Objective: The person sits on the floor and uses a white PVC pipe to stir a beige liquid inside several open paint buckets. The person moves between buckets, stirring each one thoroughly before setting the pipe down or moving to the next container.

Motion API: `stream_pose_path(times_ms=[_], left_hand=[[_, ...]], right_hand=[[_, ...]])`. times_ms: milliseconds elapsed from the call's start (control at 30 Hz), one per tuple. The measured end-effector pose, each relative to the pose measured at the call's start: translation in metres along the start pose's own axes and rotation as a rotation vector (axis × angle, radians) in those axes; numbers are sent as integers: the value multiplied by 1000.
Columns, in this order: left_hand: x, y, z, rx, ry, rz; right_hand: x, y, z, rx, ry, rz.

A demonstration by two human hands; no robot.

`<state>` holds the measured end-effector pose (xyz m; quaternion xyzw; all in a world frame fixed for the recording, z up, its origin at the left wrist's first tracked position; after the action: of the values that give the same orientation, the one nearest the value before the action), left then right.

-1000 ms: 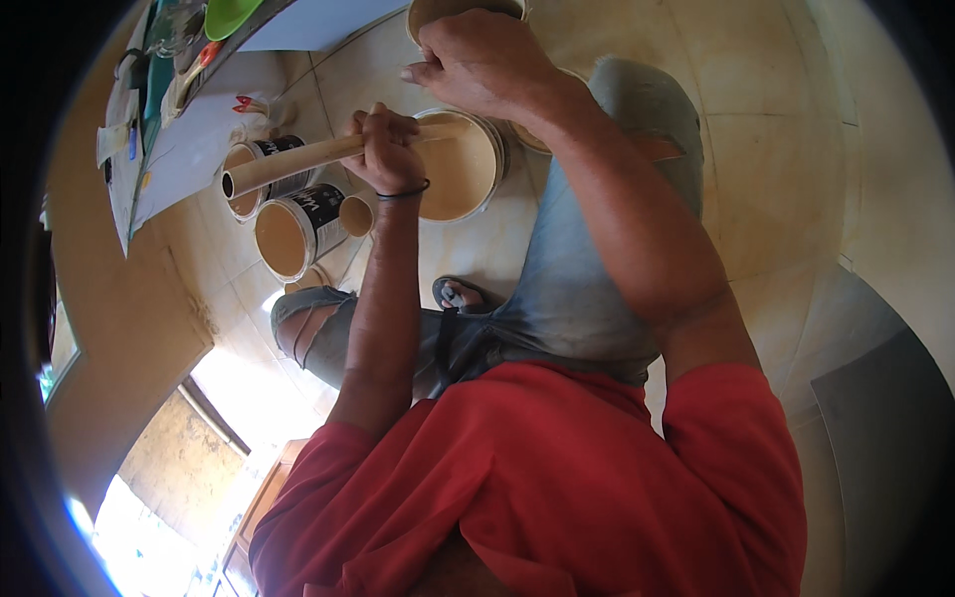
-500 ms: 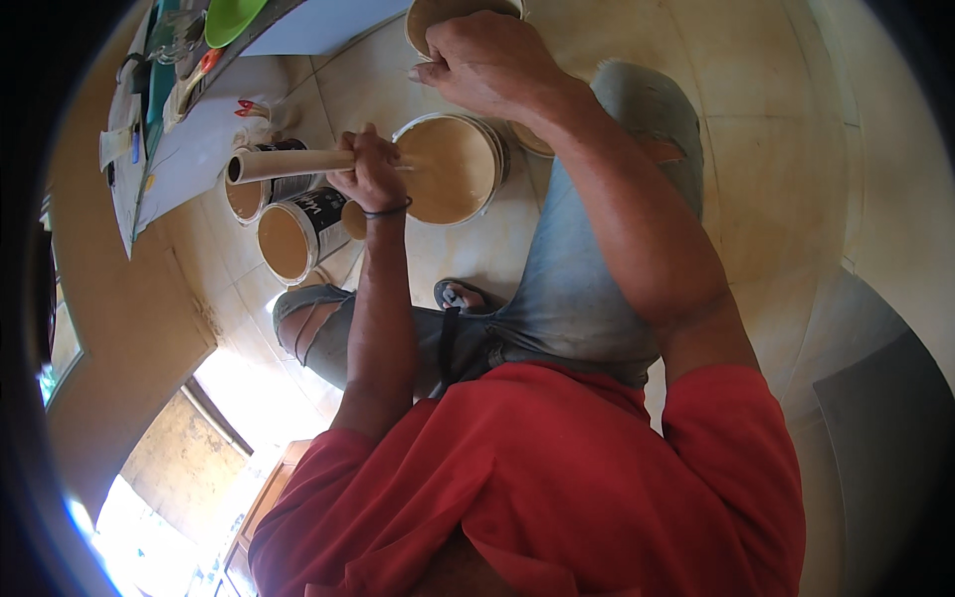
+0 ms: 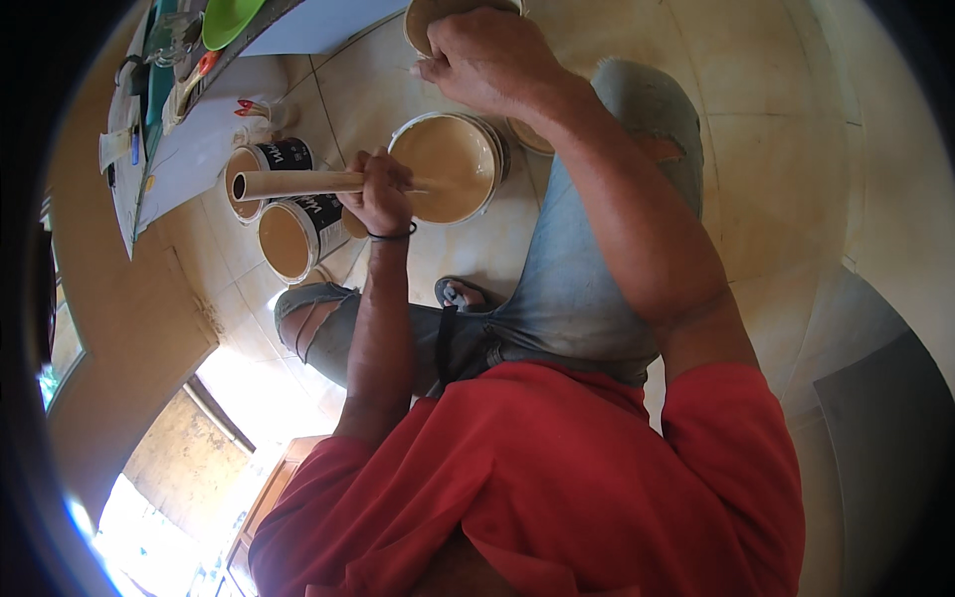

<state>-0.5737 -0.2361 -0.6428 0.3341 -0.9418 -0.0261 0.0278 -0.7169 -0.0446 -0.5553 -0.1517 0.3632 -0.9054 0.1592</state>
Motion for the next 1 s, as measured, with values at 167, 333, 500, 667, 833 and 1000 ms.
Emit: stream_pose_path(times_ms=[167, 333, 500, 667, 833, 1000], left_hand=[[34, 8, -8, 1, 159, -143], [10, 45, 6, -118, 17, -32], [-22, 15, 6, -117, -60, 18], [16, -8, -7, 24, 53, -125], [35, 26, 2, -123, 101, -75], [-18, 36, 1, -66, -25, 60]], right_hand=[[1, 3, 10, 35, -24, 11], [-1, 7, 6, 10, -42, 15], [0, 4, 4, 3, -15, 13], [2, 6, 4, 3, -27, 13], [1, 10, 10, 0, -43, 27], [2, 8, 5, -6, -25, 37]])
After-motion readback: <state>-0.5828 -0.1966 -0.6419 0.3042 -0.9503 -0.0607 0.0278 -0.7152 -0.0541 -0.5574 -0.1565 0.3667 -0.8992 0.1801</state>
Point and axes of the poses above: each hand's wrist, its own x-axis towards the middle knuckle, its own y-axis out of the palm, z = x × y, the point moved 5 cm from there along x, towards the middle knuckle, and after that the axes turned 8 degrees about -z, right-handed, at the moved point
